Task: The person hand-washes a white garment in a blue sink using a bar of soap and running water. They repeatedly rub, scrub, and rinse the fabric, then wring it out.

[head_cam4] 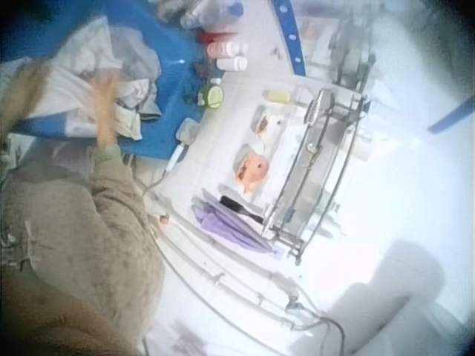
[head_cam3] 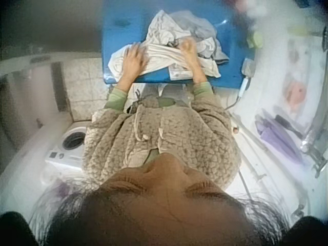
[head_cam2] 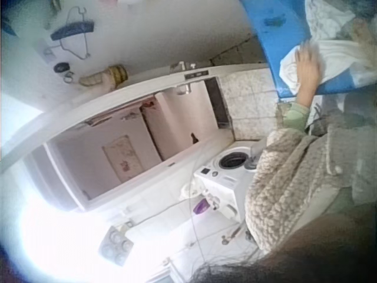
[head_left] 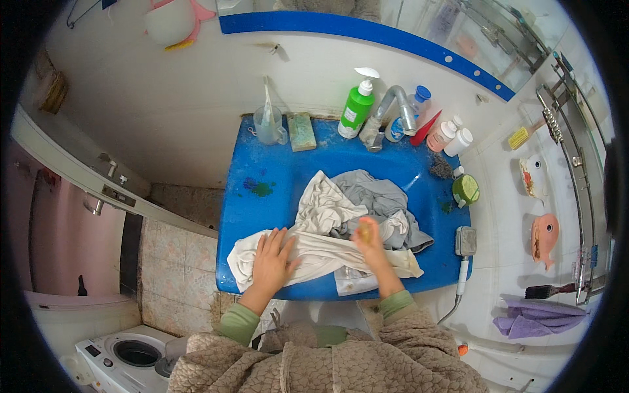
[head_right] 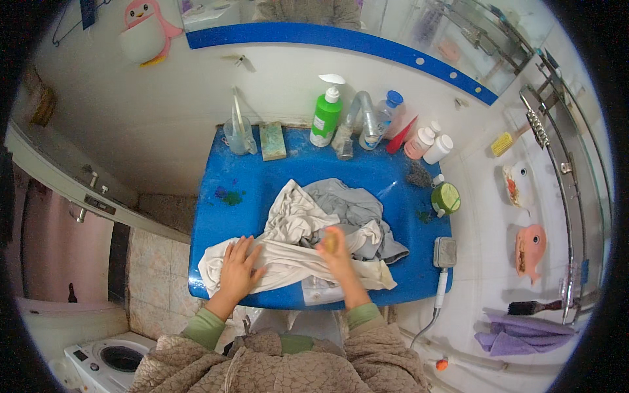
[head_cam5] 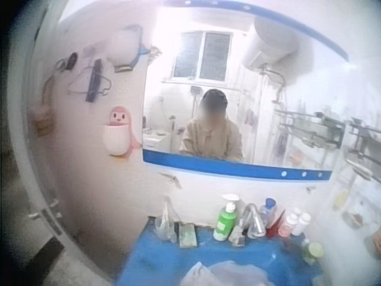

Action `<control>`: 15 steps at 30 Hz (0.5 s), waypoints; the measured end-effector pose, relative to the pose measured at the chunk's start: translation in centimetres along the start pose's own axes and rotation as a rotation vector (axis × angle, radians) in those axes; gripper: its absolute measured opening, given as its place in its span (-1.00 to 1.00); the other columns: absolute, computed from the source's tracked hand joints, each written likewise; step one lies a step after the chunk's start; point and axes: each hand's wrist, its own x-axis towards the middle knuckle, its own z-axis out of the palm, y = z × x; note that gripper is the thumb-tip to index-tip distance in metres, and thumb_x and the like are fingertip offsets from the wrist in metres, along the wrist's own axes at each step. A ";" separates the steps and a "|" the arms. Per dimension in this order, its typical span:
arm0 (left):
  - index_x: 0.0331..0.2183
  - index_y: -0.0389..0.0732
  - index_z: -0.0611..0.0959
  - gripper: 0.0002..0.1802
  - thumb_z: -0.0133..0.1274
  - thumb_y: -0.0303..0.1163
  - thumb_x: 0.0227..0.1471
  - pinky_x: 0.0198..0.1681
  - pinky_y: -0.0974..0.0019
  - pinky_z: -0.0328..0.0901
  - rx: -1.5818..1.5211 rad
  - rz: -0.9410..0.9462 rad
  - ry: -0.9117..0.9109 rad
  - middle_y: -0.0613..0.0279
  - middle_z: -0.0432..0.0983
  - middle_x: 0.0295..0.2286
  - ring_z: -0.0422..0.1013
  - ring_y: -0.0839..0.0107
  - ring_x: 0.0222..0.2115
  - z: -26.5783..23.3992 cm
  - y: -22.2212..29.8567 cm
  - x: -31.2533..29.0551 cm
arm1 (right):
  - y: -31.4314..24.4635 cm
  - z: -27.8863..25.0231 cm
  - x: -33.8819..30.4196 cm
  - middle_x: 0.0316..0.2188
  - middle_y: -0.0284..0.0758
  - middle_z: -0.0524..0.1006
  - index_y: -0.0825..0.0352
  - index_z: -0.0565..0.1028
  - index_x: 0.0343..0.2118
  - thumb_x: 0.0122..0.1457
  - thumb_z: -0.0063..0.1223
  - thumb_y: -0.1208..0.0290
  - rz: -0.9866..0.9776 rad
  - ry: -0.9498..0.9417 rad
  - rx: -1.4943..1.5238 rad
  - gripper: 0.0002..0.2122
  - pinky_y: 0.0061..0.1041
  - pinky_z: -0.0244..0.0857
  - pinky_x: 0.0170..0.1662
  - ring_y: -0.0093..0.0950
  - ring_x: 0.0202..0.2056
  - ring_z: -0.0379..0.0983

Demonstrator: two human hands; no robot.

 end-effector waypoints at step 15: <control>-0.36 -0.14 0.55 -0.76 0.12 -0.38 -0.21 -0.28 0.21 0.17 -0.061 0.383 -0.204 0.23 0.40 -0.52 0.35 0.23 -0.43 -3.7 -5.9 -5.2 | -4.0 11.9 -3.4 -0.36 -0.23 0.43 0.16 0.45 -0.25 -0.11 0.12 0.25 -0.561 -0.330 -0.932 -0.70 -0.25 0.23 -0.21 -0.23 -0.27 0.35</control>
